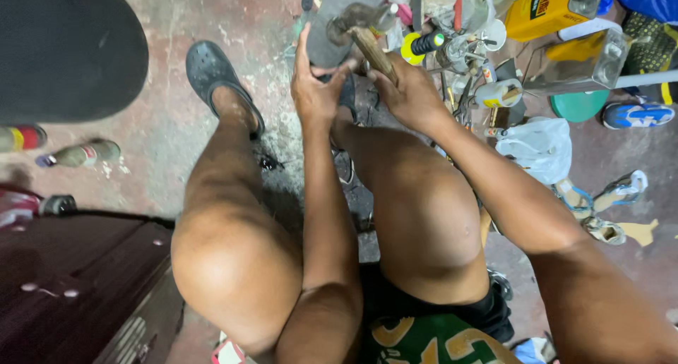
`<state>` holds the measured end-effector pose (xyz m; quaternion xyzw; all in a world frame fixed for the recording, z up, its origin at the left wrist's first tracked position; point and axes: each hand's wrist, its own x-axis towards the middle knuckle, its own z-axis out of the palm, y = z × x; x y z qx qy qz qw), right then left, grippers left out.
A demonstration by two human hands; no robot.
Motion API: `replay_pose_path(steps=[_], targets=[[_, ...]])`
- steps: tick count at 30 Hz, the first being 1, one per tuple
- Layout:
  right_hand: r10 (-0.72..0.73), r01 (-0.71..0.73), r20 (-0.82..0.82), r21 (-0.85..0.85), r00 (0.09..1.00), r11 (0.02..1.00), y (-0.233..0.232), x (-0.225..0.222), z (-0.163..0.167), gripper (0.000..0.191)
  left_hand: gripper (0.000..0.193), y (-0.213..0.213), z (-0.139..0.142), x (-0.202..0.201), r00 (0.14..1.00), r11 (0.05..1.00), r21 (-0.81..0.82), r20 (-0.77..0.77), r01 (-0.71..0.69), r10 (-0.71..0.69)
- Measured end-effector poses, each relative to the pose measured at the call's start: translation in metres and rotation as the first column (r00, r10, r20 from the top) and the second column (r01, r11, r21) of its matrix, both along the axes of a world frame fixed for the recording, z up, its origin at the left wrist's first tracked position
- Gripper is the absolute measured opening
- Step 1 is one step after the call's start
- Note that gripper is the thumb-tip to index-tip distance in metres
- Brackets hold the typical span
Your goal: The person sits on the floor and uses a hammer to tap the sole of a pink sandal. Then the person applies glue from a small bottle along the edges of the sandal sole and straps.
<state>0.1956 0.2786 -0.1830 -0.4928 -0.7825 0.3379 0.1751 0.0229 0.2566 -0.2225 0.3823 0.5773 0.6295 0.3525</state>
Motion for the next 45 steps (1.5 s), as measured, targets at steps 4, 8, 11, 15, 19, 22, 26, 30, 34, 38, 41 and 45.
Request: replay_pose_path(steps=[4, 8, 11, 15, 19, 22, 26, 30, 34, 38, 41, 45], targets=[[-0.143, 0.129, -0.231, -0.076, 0.962, 0.989, 0.006, 0.005, 0.026, 0.033, 0.057, 0.003, 0.003, 0.004, 0.885, 0.985, -0.169, 0.463, 0.031, 0.052], [-0.25, 0.261, -0.521, -0.054, 0.816, 0.964, 0.021, 0.022, 0.052, 0.027, 0.044, -0.004, -0.002, 0.005, 0.872, 0.98, -0.147, 0.45, -0.137, 0.19], [-0.274, 0.33, -0.642, -0.035, 0.716, 0.943, 0.03, 0.037, 0.049, 0.031, 0.037, -0.012, -0.006, 0.005, 0.879, 0.96, -0.155, 0.388, -0.234, 0.277], [-0.374, -0.008, 0.211, 0.879, 0.903, 0.477, 0.05, 0.039, 0.013, 0.026, 0.042, -0.017, -0.011, 0.013, 0.894, 0.957, -0.143, 0.342, -0.253, 0.288], [-0.222, 0.23, -0.299, -0.01, 0.928, 0.973, 0.047, 0.036, -0.006, 0.029, 0.038, -0.02, -0.012, 0.024, 0.913, 0.975, -0.053, 0.344, -0.216, 0.22], [-0.348, 0.318, -0.363, -0.14, 0.865, 0.938, 0.037, 0.035, -0.005, 0.027, 0.038, -0.025, -0.01, 0.024, 0.928, 0.965, -0.098, 0.264, -0.245, 0.263], [-0.072, 0.154, -0.272, 0.296, 0.96, 0.943, 0.044, 0.028, 0.003, 0.029, 0.036, -0.028, -0.005, 0.025, 0.945, 0.955, -0.004, 0.142, -0.298, 0.295], [-0.24, 0.229, -0.147, -0.09, 0.959, 0.969, 0.053, 0.032, 0.001, 0.036, 0.036, -0.03, -0.002, 0.029, 0.938, 0.941, -0.016, -0.082, -0.339, 0.336], [-0.067, 0.121, -0.176, 0.314, 0.982, 0.942, 0.061, 0.016, 0.006, 0.03, 0.037, -0.031, 0.003, 0.026, 0.931, 0.928, -0.096, -0.088, -0.361, 0.353], [-0.156, 0.166, -0.139, 0.068, 0.978, 0.984, 0.055, 0.007, 0.025, 0.028, 0.033, -0.031, 0.007, 0.028, 0.945, 0.945, -0.026, 0.024, -0.326, 0.327], [0.096, 0.081, -0.339, 0.473, 0.936, 0.877, 0.036, 0.008, 0.026, 0.029, 0.035, -0.027, 0.01, 0.03, 0.94, 0.941, -0.102, 0.076, -0.324, 0.332], [-0.323, 0.254, -0.326, -0.237, 0.889, 0.938, 0.02, 0.016, 0.012, 0.025, 0.034, -0.026, 0.011, 0.035, 0.939, 0.959, -0.048, 0.192, -0.281, 0.284]])
